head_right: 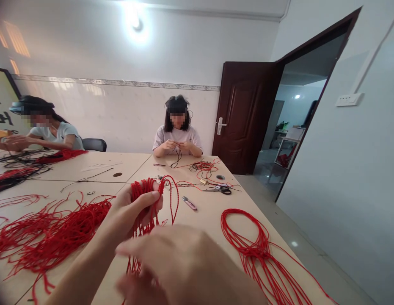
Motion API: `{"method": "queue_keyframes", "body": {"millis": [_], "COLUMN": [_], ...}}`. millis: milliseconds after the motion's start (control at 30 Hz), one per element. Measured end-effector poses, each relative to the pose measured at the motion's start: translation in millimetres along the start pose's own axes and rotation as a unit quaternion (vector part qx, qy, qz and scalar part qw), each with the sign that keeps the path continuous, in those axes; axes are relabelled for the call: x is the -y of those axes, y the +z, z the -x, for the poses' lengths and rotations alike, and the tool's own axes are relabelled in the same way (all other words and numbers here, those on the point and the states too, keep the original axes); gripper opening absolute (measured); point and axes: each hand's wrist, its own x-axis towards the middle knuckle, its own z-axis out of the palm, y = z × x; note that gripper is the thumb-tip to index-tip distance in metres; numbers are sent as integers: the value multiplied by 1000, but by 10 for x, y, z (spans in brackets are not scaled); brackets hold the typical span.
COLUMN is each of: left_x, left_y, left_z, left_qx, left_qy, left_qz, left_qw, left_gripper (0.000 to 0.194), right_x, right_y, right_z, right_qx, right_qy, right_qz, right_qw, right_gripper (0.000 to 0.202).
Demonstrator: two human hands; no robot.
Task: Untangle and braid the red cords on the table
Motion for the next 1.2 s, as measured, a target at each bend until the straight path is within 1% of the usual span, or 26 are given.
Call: {"method": "queue_keyframes", "body": {"millis": [67, 100, 167, 267, 400, 567, 700, 800, 967, 1100, 1200], "left_x": [0, 2, 8, 16, 28, 48, 53, 62, 77, 60, 32], "left_y": [6, 8, 10, 11, 10, 3, 4, 2, -20, -34, -45], "left_z": [0, 1, 3, 10, 18, 15, 0, -9, -16, -11, 1], "left_qx": [-1, -2, 0, 10, 26, 25, 21, 17, 10, 2, 4], "left_qy": [2, 1, -8, -16, -11, -21, -22, -31, -34, -25, -20], "left_qz": [10, 13, 7, -23, -52, -62, -81, -78, -64, -54, -43], "left_qw": [1000, 1000, 1000, 1000, 998, 998, 996, 996, 997, 998, 999], "left_gripper": [17, 16, 14, 20, 23, 31, 32, 31, 30, 28, 27], "right_x": [-63, -109, -215, -353, -430, -443, -454, -460, -428, -402, -406], "right_y": [-114, -142, -153, -113, -86, -130, -151, -138, -81, -36, -2], "right_z": [-71, -93, -124, -169, -235, -248, -246, -262, -282, -301, -326], "right_qx": [-83, -115, -147, -133, -101, -83, -81, -85, -72, -60, -67], "right_qy": [19, 26, 29, 22, 25, 50, 92, 108, 99, 94, 88], "right_qz": [26, 44, 79, 108, 93, 28, 0, -10, -39, -64, -68], "right_qw": [996, 992, 986, 985, 990, 995, 992, 990, 992, 992, 992], "right_gripper": [16, 17, 22, 28, 22, 10, 9, 10, 8, 7, 7]}}
